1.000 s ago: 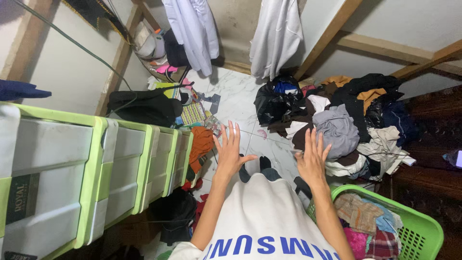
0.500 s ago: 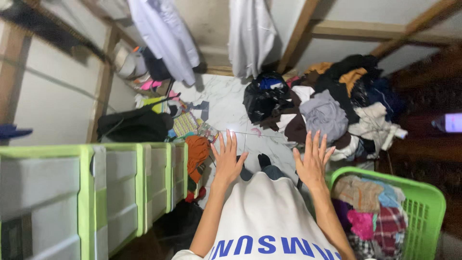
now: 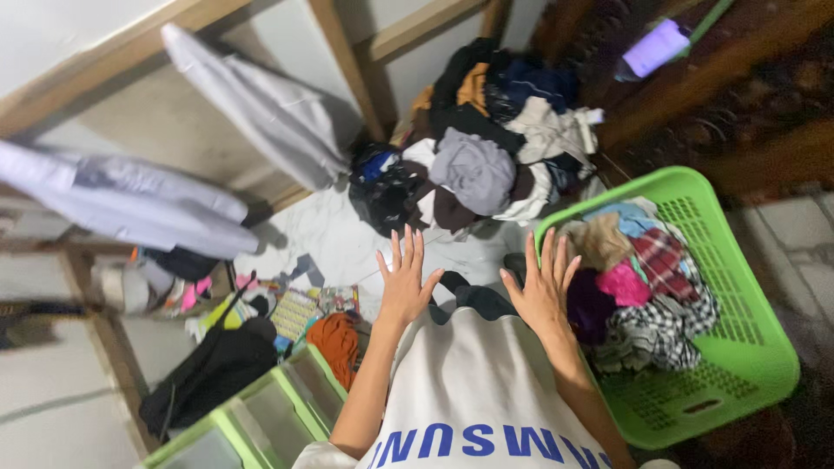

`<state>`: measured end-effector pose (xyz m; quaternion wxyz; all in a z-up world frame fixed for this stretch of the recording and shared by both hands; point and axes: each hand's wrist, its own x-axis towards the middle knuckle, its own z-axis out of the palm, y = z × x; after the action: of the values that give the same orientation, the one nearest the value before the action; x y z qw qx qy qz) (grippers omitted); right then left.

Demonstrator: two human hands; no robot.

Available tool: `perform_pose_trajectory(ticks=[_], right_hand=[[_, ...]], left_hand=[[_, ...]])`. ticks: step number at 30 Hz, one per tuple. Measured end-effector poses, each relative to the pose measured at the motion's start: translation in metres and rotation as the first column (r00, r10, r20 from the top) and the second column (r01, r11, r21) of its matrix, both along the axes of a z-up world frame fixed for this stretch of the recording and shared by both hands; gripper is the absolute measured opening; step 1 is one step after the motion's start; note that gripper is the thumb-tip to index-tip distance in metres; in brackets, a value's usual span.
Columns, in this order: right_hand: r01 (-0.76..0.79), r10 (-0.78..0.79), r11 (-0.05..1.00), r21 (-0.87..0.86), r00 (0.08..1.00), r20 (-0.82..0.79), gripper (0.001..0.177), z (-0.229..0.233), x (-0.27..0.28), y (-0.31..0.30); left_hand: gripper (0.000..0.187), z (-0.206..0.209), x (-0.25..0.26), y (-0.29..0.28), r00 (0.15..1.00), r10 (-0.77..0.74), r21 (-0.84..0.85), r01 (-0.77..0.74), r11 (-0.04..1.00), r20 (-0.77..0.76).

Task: The person removes a white plastic drawer from a green storage unit and wipes its interior surfaces with a cloth. The person repeatedly folds and unfolds the cloth while continuing to wipe the drawer's bottom and sides.

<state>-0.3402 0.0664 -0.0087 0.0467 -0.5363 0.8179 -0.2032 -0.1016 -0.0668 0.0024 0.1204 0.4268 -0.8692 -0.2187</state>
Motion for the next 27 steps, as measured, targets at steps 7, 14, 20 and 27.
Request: perform_pose_trajectory(ticks=[7,14,20,27], right_hand=[[0.190,-0.191,0.981,0.026,0.979,0.075,0.090,-0.011,-0.004,0.038],[0.194,-0.194,0.981,0.004,0.977,0.089,0.091,-0.005,-0.014,0.044],[0.135,-0.135,0.991,0.013,0.987,0.087,0.090,-0.006,-0.026,0.032],[-0.143,0.145,0.988,-0.055,0.989,0.036,0.088,-0.008,-0.033,-0.011]], left_hand=[[0.085,-0.005,-0.044,0.000,0.986,-0.167,-0.044,0.167,0.985,0.008],[0.085,-0.006,-0.063,0.005,0.972,-0.234,-0.071,0.235,0.969,0.023],[0.086,-0.010,-0.060,0.006,0.987,-0.162,-0.051,0.162,0.986,0.001],[0.085,-0.015,-0.035,0.017,0.998,0.069,-0.072,-0.069,0.995,0.007]])
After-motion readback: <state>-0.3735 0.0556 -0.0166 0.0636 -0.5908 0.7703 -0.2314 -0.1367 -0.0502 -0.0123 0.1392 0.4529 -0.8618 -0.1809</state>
